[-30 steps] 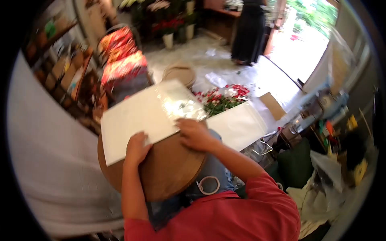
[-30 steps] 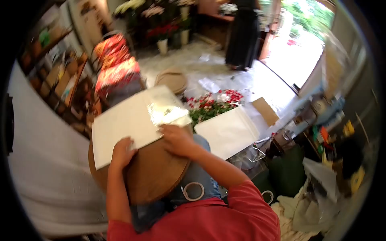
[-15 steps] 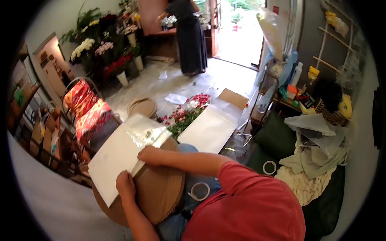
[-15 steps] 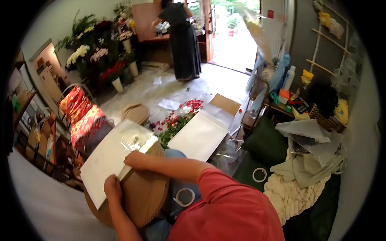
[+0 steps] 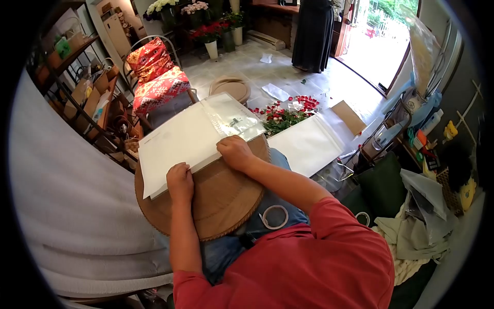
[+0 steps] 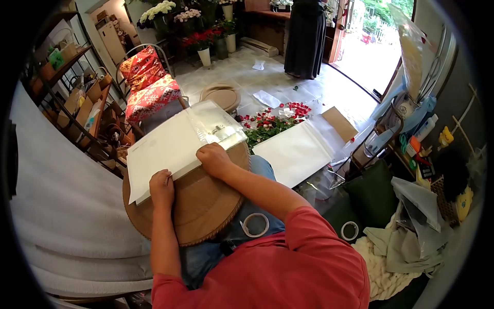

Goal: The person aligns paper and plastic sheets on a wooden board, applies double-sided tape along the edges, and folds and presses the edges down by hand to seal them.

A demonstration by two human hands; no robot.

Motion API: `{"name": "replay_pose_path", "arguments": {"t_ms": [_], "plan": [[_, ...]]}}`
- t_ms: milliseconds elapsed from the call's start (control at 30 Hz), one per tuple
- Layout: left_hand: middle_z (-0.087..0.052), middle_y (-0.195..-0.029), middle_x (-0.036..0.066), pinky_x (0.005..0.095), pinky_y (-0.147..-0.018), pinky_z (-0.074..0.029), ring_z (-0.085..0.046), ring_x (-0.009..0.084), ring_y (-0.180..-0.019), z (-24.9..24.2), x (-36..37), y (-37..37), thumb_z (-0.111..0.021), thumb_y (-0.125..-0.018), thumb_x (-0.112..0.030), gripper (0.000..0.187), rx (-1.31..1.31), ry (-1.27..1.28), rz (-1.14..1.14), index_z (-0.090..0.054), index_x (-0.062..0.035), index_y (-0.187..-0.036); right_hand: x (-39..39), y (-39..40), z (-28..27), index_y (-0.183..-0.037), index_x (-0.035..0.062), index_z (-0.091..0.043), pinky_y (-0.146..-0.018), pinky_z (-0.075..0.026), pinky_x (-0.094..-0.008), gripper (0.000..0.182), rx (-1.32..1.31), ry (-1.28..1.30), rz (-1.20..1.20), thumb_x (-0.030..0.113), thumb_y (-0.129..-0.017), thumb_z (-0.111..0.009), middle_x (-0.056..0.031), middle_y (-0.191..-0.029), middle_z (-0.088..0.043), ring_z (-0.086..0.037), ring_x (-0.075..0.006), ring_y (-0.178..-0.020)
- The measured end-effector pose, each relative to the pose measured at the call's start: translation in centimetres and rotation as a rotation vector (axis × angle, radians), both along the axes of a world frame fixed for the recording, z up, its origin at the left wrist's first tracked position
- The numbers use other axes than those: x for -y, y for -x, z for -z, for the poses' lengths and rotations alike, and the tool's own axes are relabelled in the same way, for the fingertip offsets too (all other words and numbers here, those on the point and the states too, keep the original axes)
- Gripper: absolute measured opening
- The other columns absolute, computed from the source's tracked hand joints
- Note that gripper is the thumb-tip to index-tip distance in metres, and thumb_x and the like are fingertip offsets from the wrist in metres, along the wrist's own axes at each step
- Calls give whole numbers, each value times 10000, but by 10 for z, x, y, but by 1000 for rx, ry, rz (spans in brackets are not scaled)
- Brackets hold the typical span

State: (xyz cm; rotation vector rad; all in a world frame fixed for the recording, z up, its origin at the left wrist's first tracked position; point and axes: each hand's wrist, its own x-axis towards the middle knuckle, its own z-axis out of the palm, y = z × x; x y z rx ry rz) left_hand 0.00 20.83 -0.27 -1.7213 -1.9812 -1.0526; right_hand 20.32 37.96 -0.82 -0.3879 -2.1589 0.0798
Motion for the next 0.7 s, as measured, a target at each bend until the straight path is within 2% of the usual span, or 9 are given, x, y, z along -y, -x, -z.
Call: {"name": "replay_pose_path", "arguments": {"t_ms": [67,133,200,233,300,367,500,633,700], "plan": [[-762,-1091,158,487,-940,-553,-697,390,-1044,2,-2,-1,-737,-879,-37,87,-22,-59,32,-729,-12,-962,-5,-1,5,-776,64,-669,-786,-562,-450,45,73,36,7,94,-808,-656,-114,-832,-712,-714,-336,-843],[-759,-1151,175,491,-977,-541,-695,399,-1078,13,-1,1,-739,-915,-73,120,-68,50,45,-749,-10,-1016,-11,-6,1,-757,65,-677,-790,-559,-445,64,147,54,30,109,-803,-683,-108,-817,-715,-714,-331,-842],[-749,-1206,187,481,-996,-545,-695,389,-1098,17,1,6,-746,-939,-117,156,-27,58,70,-768,-13,-1054,-8,-13,-4,-729,75,-713,-794,-560,-451,155,158,193,-62,195,-801,-781,-95,-793,-725,-712,-324,-829],[-745,-1221,187,478,-995,-552,-696,387,-1106,20,0,7,-747,-943,-121,156,103,74,67,-773,-7,-1046,-12,-14,-4,-796,87,-787,-813,-569,-456,255,150,395,-133,331,-795,-863,-113,-835,-756,-723,-332,-852],[-750,-1216,186,447,-970,-583,-706,364,-1119,12,0,-2,-737,-960,-121,159,382,87,56,-780,15,-1030,-14,-15,-9,-868,77,-809,-823,-572,-447,270,229,486,-93,339,-823,-858,-132,-871,-766,-730,-340,-859],[-755,-1204,187,431,-955,-592,-710,352,-1122,15,-2,0,-730,-963,-110,156,471,87,52,-778,22,-1033,-14,-17,-23,-988,60,-837,-867,-579,-429,359,375,656,-55,392,-852,-849,-165,-978,-789,-741,-361,-943],[-763,-1183,191,407,-954,-594,-719,329,-1124,16,-1,4,-720,-965,-89,147,488,109,-2,-775,31,-1029,-21,-9,-19,-988,55,-836,-875,-586,-436,376,388,548,-86,399,-837,-851,-179,-1017,-789,-740,-369,-956],[-779,-1152,165,381,-931,-582,-744,295,-1061,18,1,5,-730,-962,-85,134,461,65,26,-766,26,-1027,-29,-3,-27,-1016,54,-839,-902,-601,-418,355,455,637,-76,304,-769,-891,-173,-1035,-803,-765,-341,-989],[-771,-1107,174,400,-914,-582,-739,323,-1010,18,1,6,-736,-956,-97,132,311,39,35,-752,22,-1010,-34,-3,-32,-1052,44,-839,-912,-604,-403,378,527,637,-107,250,-742,-903,-176,-1058,-806,-773,-324,-1005]]}}
